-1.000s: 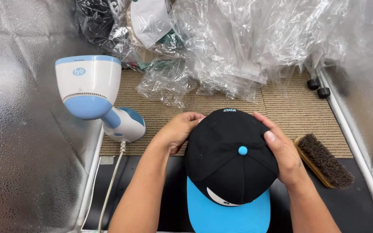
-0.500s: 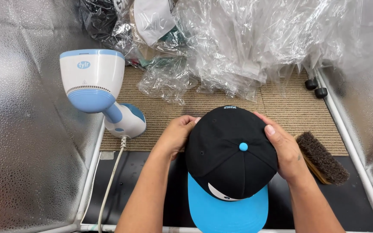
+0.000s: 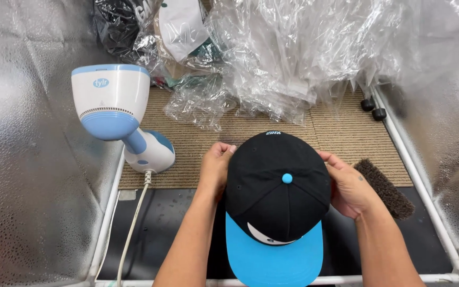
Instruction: The person holds a black and blue baseball cap on a table and uses a wooden brush to scrub the surface of the cap. They rotate the cap to clean different sections, including the top and the brim.
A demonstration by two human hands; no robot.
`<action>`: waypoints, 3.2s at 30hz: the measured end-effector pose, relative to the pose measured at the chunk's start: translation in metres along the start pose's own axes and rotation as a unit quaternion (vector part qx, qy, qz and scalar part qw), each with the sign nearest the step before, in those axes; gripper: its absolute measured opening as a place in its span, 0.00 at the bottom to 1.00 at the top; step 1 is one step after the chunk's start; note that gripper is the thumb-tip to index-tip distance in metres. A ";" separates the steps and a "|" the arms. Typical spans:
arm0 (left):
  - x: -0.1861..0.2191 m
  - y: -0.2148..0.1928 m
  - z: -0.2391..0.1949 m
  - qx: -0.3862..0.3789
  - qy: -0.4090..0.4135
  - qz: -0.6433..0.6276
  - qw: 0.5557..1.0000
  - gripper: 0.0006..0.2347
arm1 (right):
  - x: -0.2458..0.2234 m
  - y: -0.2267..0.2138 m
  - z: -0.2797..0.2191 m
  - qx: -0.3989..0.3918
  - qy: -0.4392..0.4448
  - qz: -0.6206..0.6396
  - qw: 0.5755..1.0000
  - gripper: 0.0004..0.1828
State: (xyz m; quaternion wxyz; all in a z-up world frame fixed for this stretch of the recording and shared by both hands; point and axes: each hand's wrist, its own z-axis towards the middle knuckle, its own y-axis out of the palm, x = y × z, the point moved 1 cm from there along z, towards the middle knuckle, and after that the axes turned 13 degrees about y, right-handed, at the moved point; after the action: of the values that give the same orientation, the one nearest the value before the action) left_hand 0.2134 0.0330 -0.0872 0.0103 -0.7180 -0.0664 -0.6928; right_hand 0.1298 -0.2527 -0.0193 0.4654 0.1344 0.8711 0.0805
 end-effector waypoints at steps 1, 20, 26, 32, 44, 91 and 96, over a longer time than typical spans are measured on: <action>0.003 0.004 0.002 -0.003 0.003 -0.001 1.000 0.07 | 0.000 -0.007 0.004 0.001 -0.004 0.000 1.000 0.24; 0.014 0.006 -0.015 0.027 0.024 0.121 0.992 0.07 | 0.028 -0.027 0.030 -0.039 -0.156 -0.060 0.985 0.18; 0.072 -0.029 -0.092 0.054 0.195 0.271 0.941 0.13 | 0.008 -0.077 -0.041 0.312 -0.315 -0.537 0.718 0.26; 0.098 -0.008 -0.201 0.027 0.494 0.361 0.791 0.20 | 0.013 -0.110 -0.061 0.327 -0.016 -0.608 0.723 0.53; 0.116 0.045 -0.202 0.017 0.559 0.386 0.734 0.21 | -0.016 -0.056 -0.100 0.053 -0.423 -0.138 0.894 0.49; 0.079 0.035 -0.203 0.057 0.492 0.271 0.825 0.29 | -0.090 0.057 -0.018 0.087 -0.014 -0.288 0.953 0.24; 0.093 0.026 -0.203 -0.031 0.287 0.191 0.938 0.42 | -0.067 0.038 -0.020 -0.007 -0.052 -0.111 0.992 0.20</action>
State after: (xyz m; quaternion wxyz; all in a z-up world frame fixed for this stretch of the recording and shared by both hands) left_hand 0.0178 -0.0067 0.0158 0.1392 -0.4876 0.0990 -0.8562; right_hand 0.1552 -0.2376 0.0547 0.5171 0.0374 0.8547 0.0274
